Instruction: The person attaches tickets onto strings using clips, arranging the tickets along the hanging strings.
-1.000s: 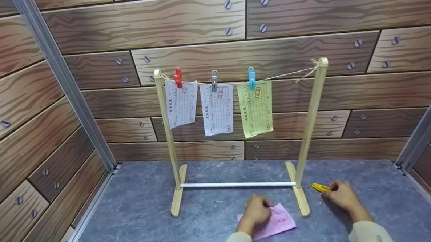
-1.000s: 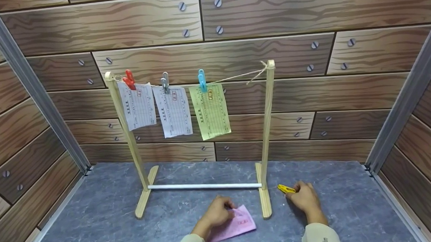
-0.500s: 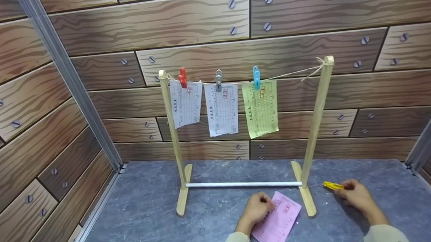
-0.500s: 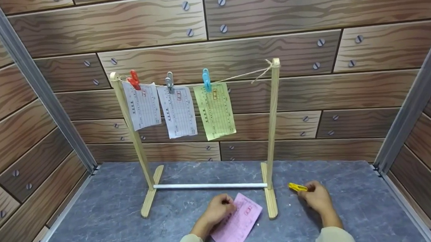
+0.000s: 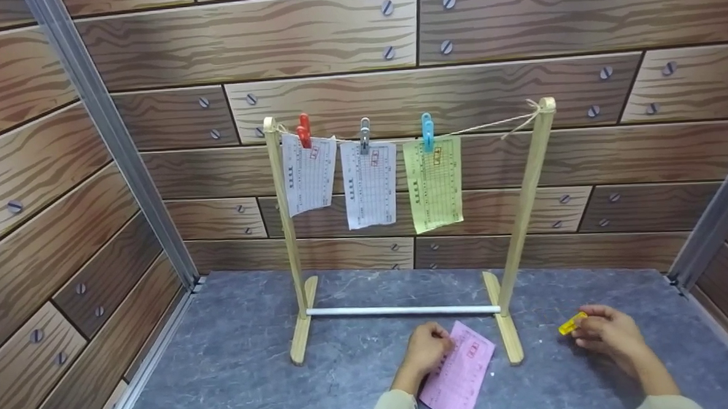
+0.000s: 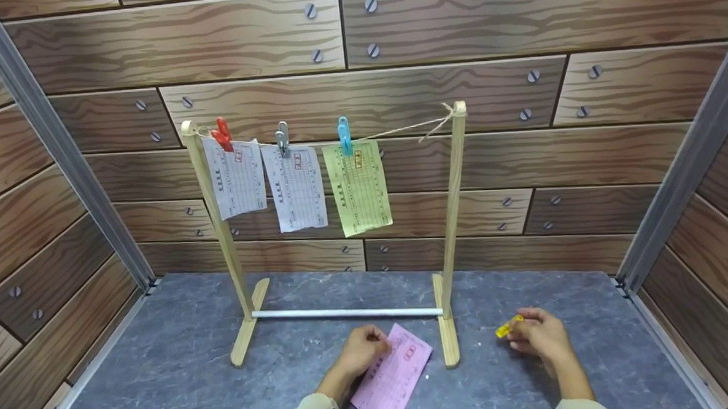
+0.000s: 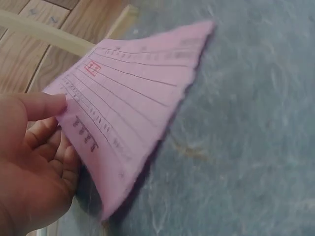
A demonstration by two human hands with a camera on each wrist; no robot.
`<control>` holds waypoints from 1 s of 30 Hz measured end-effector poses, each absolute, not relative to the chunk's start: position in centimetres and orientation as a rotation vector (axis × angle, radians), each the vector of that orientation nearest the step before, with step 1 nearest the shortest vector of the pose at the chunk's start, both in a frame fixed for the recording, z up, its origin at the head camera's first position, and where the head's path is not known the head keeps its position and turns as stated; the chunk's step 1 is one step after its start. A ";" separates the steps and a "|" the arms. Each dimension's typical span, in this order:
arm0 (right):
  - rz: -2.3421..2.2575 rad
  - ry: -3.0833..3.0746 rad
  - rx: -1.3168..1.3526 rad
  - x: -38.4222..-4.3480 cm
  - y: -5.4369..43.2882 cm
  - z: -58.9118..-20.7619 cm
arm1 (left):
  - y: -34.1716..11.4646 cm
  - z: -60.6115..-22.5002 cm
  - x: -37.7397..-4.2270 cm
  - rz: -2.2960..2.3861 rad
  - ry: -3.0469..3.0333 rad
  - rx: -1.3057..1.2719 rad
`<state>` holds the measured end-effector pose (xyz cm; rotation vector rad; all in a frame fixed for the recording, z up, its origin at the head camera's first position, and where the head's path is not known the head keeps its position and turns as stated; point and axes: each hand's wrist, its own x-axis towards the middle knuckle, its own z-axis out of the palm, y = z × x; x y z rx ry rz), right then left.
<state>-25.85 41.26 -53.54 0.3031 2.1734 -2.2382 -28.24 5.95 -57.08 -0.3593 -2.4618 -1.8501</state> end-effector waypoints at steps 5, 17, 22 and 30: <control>-2.368 2.120 0.190 -25.4 40.1 -50.2 | 5.8 -56.9 -28.4 -1.848 -2.438 -0.329; -2.608 1.931 -0.247 -25.3 36.2 -42.1 | 4.8 -55.5 -28.8 -1.771 -2.354 -0.197; -2.618 1.865 -0.498 -25.3 35.0 -39.7 | 4.3 -54.4 -29.2 -1.727 -2.339 -0.192; -2.555 1.848 -0.664 -25.9 32.9 -36.3 | 4.2 -50.1 -29.8 -1.753 -2.273 -0.359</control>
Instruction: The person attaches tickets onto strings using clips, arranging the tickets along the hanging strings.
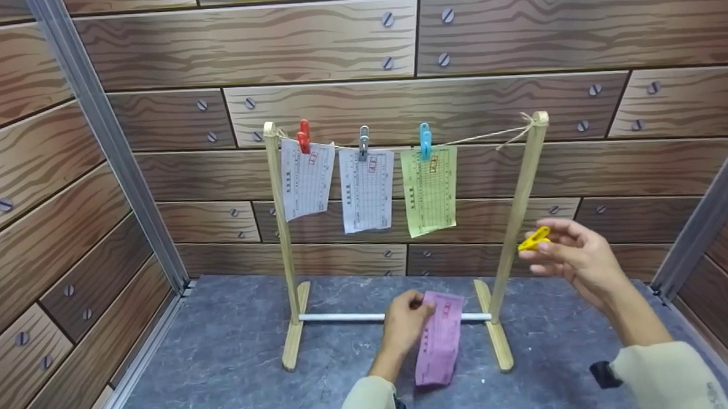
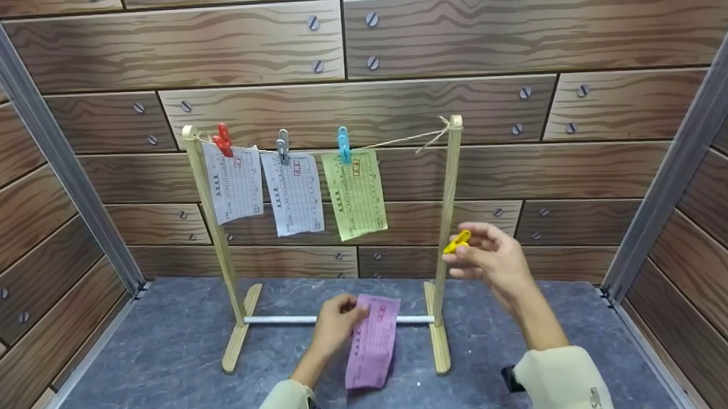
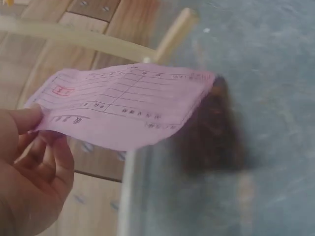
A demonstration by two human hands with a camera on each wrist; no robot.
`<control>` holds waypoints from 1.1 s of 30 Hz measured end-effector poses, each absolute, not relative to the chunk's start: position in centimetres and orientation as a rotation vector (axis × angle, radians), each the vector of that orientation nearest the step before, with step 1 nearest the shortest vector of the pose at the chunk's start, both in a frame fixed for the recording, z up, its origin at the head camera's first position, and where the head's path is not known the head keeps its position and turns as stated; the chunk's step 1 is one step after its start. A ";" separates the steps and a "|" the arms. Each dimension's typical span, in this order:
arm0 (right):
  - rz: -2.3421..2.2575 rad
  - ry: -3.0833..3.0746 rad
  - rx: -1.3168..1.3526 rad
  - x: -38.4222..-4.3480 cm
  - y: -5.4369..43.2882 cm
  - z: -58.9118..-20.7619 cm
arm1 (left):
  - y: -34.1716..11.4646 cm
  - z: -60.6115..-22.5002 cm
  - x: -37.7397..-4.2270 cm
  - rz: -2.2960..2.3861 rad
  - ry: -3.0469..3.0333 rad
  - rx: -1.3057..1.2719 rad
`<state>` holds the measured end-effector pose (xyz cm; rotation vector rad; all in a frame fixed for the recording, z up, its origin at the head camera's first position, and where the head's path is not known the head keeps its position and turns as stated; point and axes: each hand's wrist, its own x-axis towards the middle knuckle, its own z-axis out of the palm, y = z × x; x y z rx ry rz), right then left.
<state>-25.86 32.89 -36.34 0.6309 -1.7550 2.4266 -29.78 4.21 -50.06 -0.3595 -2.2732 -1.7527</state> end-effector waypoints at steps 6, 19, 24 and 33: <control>2.327 -1.781 0.680 -26.0 31.5 -34.0 | 4.8 -45.4 -29.8 -1.642 -2.175 -0.492; 1.956 -2.059 0.650 -26.0 30.0 -28.8 | 6.2 -37.1 -30.4 -1.500 -1.999 -0.562; 1.884 -2.092 0.653 -25.8 30.0 -27.1 | 6.2 -34.3 -31.2 -1.420 -1.972 -0.576; 1.973 -1.991 0.679 -25.6 30.6 -25.7 | 6.5 -30.9 -32.0 -1.477 -1.891 -0.537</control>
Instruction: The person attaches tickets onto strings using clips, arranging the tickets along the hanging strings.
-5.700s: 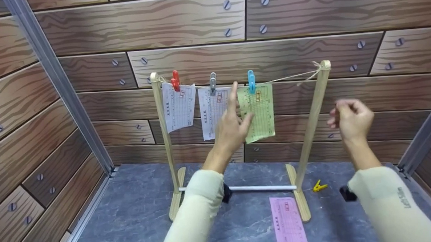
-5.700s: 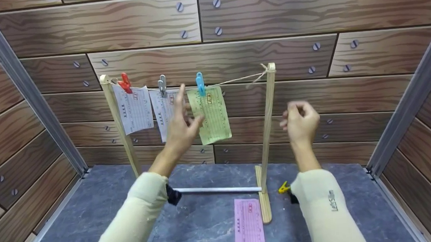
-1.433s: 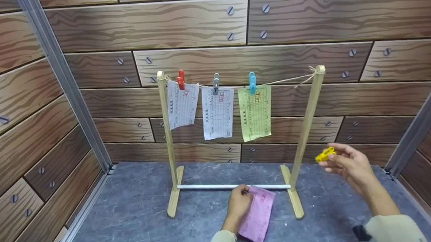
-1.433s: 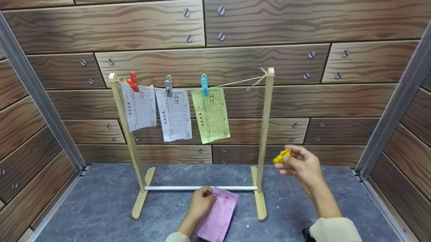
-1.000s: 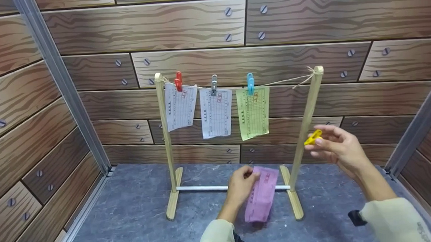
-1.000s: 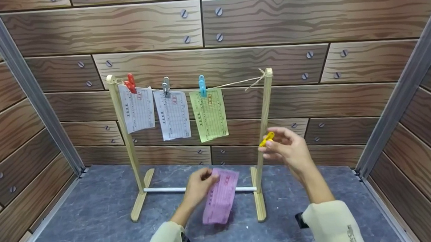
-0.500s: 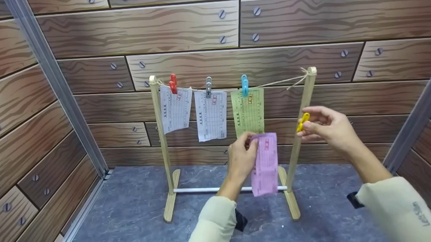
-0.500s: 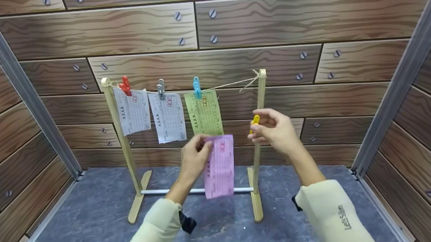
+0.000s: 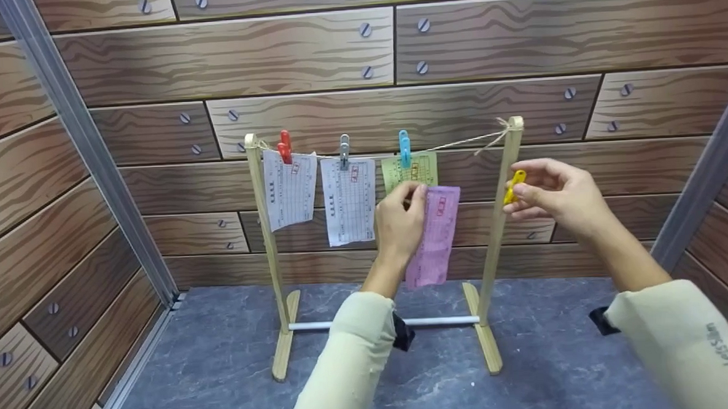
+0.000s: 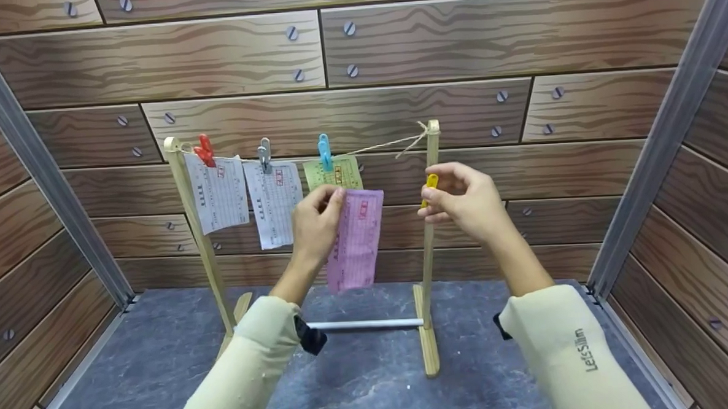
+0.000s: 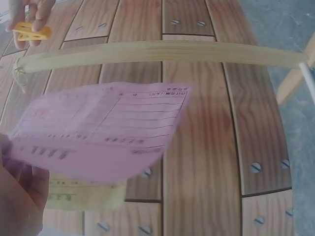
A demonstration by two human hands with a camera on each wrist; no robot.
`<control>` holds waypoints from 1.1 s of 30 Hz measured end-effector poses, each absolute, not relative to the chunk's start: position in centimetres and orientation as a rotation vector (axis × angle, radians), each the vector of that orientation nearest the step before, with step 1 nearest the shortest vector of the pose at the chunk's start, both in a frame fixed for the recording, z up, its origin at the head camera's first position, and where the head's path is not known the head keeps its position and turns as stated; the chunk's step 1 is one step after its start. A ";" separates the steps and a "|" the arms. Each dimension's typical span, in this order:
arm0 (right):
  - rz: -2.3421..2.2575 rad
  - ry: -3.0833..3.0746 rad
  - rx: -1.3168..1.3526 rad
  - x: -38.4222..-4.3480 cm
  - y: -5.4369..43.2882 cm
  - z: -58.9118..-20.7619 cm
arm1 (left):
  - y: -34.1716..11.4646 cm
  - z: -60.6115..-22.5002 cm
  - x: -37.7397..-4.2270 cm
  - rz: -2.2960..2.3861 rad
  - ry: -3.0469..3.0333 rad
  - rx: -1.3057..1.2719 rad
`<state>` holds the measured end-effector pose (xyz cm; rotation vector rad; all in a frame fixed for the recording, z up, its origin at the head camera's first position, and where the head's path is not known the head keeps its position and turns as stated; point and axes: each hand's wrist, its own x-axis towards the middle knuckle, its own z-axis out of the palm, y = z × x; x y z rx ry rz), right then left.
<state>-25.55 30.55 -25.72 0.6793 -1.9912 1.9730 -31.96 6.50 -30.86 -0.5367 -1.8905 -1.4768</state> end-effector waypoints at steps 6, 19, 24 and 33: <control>1.951 -1.983 0.678 -25.3 31.0 -25.0 | 7.7 -28.9 -32.2 -1.600 -1.658 -0.541; 1.932 -1.952 0.667 -24.7 31.9 -23.9 | 8.2 -25.8 -32.3 -1.206 -1.836 -0.513; 1.935 -1.945 0.674 -24.5 32.3 -23.8 | 8.0 -25.6 -32.2 -0.799 -1.892 -0.448; 1.900 -1.951 0.691 -24.2 32.7 -23.6 | 8.5 -24.6 -32.0 -0.511 -1.951 -0.333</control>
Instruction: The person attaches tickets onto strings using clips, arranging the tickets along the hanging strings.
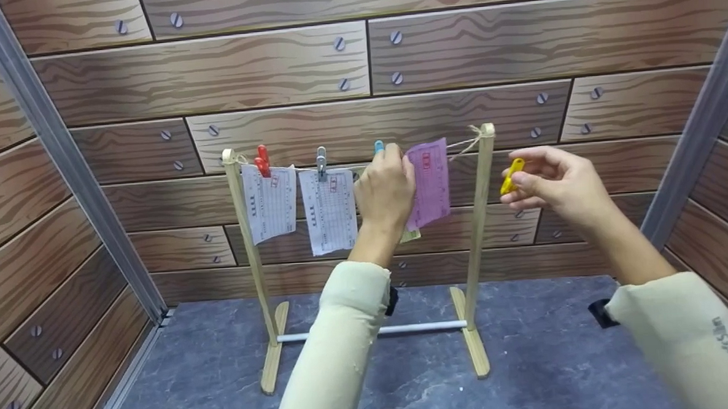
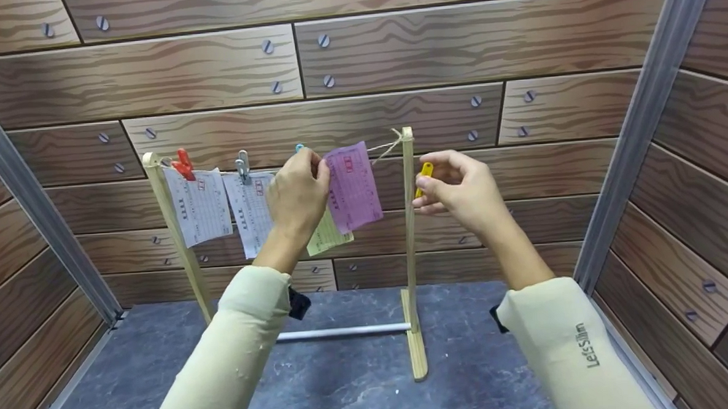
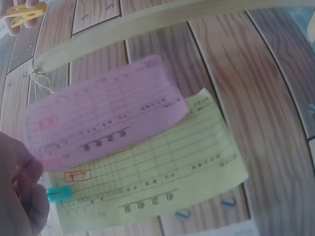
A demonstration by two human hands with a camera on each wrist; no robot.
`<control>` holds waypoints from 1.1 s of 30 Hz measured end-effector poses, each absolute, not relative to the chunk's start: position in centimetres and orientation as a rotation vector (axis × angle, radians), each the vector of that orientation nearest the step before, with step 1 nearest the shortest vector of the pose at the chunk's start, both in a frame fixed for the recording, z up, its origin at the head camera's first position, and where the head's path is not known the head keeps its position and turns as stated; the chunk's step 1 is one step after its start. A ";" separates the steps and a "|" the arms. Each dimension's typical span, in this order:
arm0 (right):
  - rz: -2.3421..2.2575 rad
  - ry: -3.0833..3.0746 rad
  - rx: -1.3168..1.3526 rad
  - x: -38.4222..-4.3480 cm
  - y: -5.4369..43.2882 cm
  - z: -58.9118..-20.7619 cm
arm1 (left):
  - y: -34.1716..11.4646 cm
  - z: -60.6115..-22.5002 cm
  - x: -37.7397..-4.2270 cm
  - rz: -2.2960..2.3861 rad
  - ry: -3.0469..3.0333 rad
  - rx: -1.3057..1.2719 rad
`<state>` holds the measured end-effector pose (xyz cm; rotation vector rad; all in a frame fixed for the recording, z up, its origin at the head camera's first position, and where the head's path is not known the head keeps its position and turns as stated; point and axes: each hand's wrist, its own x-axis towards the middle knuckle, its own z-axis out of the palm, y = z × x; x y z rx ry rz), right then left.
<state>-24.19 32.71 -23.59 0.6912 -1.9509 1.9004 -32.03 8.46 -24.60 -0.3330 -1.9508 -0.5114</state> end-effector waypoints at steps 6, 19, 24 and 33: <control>1.909 -1.935 0.702 -24.1 32.7 -23.4 | 8.7 -24.4 -31.8 -0.417 -1.971 -0.317; 1.922 -1.924 0.712 -24.1 32.2 -22.6 | 10.2 -23.4 -32.9 -0.853 -2.201 -0.443; 1.896 -1.932 0.716 -24.1 31.3 -21.6 | 10.3 -23.5 -33.3 -0.859 -2.223 -0.444; 1.942 -1.923 0.707 -24.1 30.4 -21.1 | 11.1 -23.4 -33.4 -0.669 -2.143 -0.418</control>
